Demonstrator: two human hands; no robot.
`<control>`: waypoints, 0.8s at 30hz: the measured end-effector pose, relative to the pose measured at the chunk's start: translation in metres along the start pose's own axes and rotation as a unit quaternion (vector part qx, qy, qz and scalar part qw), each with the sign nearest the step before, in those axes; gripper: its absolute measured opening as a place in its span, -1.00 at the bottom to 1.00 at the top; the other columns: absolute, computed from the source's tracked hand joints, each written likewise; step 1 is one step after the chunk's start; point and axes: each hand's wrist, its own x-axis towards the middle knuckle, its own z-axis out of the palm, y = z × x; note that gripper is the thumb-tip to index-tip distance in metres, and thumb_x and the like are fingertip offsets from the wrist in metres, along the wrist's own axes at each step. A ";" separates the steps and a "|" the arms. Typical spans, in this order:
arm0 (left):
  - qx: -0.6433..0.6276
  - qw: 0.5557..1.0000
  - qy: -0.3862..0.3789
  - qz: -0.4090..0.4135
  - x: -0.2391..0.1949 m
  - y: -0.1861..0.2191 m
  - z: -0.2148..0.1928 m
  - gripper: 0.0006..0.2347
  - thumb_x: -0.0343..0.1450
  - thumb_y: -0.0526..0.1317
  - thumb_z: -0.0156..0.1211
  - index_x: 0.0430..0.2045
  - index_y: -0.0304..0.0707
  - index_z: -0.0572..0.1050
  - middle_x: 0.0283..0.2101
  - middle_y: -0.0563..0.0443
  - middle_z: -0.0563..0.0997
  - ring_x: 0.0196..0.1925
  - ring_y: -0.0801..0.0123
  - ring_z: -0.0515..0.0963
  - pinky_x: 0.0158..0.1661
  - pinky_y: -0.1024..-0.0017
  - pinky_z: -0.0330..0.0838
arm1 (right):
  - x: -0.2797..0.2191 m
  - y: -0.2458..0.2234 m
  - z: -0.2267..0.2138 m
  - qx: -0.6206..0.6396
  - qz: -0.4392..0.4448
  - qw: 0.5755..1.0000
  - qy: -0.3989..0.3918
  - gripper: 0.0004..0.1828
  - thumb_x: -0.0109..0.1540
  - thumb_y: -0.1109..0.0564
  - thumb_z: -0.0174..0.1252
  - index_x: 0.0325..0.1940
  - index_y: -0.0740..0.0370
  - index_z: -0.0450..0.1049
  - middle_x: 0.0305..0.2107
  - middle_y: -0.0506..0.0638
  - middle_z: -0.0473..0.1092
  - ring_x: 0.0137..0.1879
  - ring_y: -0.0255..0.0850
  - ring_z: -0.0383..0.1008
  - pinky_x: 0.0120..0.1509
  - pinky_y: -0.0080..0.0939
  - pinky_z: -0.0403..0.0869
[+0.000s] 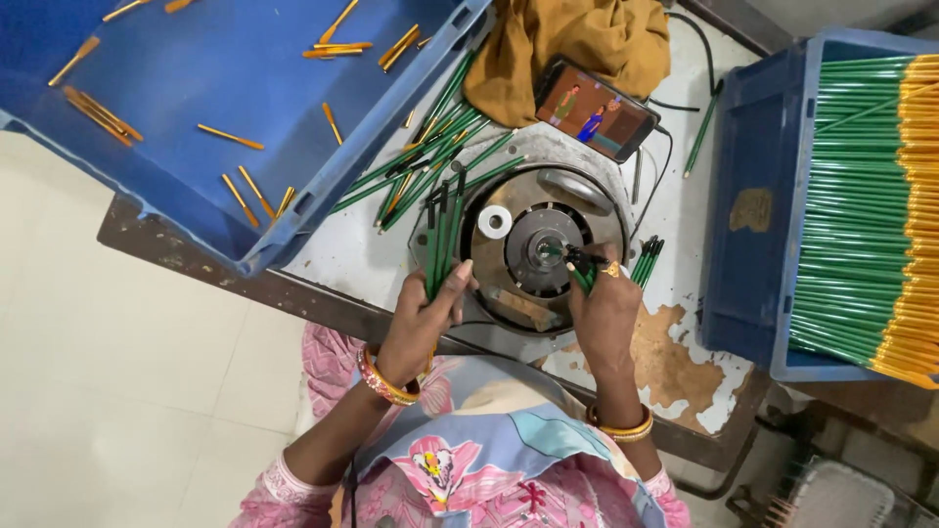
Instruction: Processing incense sticks by feeding them into a rotating finishing machine.
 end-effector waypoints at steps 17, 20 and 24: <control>0.040 0.983 -0.126 0.127 -0.012 0.005 0.019 -0.66 0.63 -0.02 -0.09 0.01 -0.36 0.46 0.03 -0.14 0.63 0.10 0.36 0.63 0.18 0.39 0.49 | -0.009 -0.021 -0.057 0.264 0.136 0.955 -0.017 -0.80 0.32 0.20 0.32 -0.07 0.29 0.43 -0.48 -0.04 0.47 -0.42 -0.39 0.40 -0.36 -0.29 0.38; 0.005 0.971 -0.236 -0.024 -0.007 -0.009 0.031 -0.70 0.62 -0.03 0.00 0.03 -0.30 0.47 -0.18 -0.10 0.54 -0.16 0.37 0.49 -0.09 0.39 0.38 | -0.002 -0.016 -0.047 0.239 0.127 0.952 -0.143 -0.85 0.29 0.21 0.36 -0.14 0.29 0.53 -0.55 -0.02 0.47 -0.47 -0.40 0.39 -0.41 -0.31 0.35; 0.132 0.959 -0.246 0.057 0.001 0.018 0.023 -0.72 0.51 -0.07 0.23 -0.19 -0.38 0.59 -0.30 0.05 0.65 -0.22 0.52 0.55 -0.18 0.45 0.48 | -0.024 -0.020 -0.035 0.452 0.183 0.870 -0.067 -0.56 0.25 0.30 0.19 0.19 0.18 0.28 -0.35 -0.03 0.48 -0.45 -0.40 0.37 -0.42 -0.39 0.35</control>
